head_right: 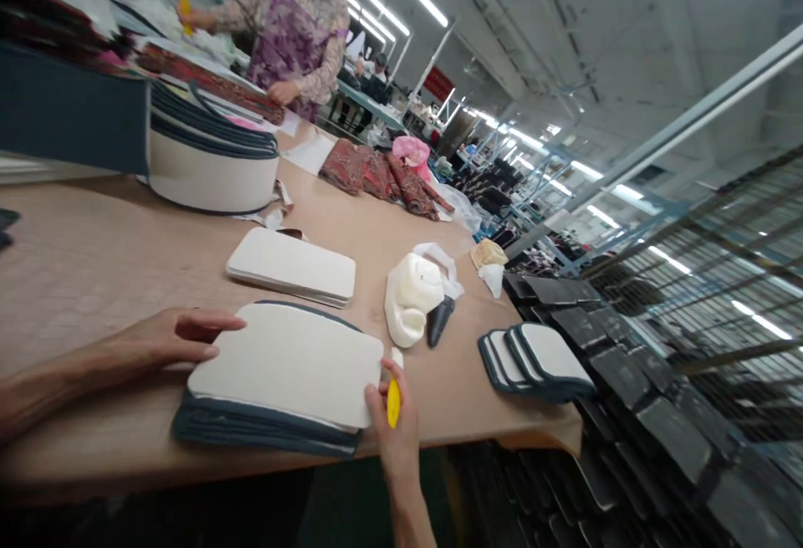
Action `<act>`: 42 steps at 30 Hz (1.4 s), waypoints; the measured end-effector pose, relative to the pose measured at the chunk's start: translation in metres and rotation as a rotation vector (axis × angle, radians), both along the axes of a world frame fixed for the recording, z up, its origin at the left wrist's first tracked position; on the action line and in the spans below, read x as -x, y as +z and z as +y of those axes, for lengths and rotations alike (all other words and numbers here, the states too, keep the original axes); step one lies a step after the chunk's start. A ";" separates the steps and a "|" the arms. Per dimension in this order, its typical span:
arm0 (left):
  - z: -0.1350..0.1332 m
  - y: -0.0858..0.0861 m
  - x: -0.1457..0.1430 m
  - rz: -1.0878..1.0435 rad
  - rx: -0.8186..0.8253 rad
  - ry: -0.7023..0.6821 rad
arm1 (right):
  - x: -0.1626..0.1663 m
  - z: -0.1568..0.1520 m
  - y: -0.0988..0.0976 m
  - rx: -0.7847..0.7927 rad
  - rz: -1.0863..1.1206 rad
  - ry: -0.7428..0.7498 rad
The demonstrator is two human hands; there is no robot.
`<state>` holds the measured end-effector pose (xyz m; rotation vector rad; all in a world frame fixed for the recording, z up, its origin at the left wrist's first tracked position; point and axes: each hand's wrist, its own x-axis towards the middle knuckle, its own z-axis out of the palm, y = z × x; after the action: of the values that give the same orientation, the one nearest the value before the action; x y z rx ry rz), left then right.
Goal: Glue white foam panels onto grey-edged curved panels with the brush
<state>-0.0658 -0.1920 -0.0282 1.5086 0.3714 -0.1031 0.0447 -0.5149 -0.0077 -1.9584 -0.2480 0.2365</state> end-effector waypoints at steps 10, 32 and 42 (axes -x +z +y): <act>-0.015 -0.004 -0.005 0.097 0.014 0.230 | -0.003 -0.002 -0.002 0.019 -0.014 0.045; 0.005 0.007 -0.007 0.247 -0.018 0.025 | -0.006 0.004 0.019 0.111 -0.041 0.196; 0.000 -0.009 0.005 -0.039 0.071 -0.058 | -0.001 -0.002 -0.007 0.116 -0.078 0.076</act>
<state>-0.0703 -0.1916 -0.0377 1.4495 0.2905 -0.1311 0.0453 -0.5167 -0.0142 -2.0780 -0.3670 0.2283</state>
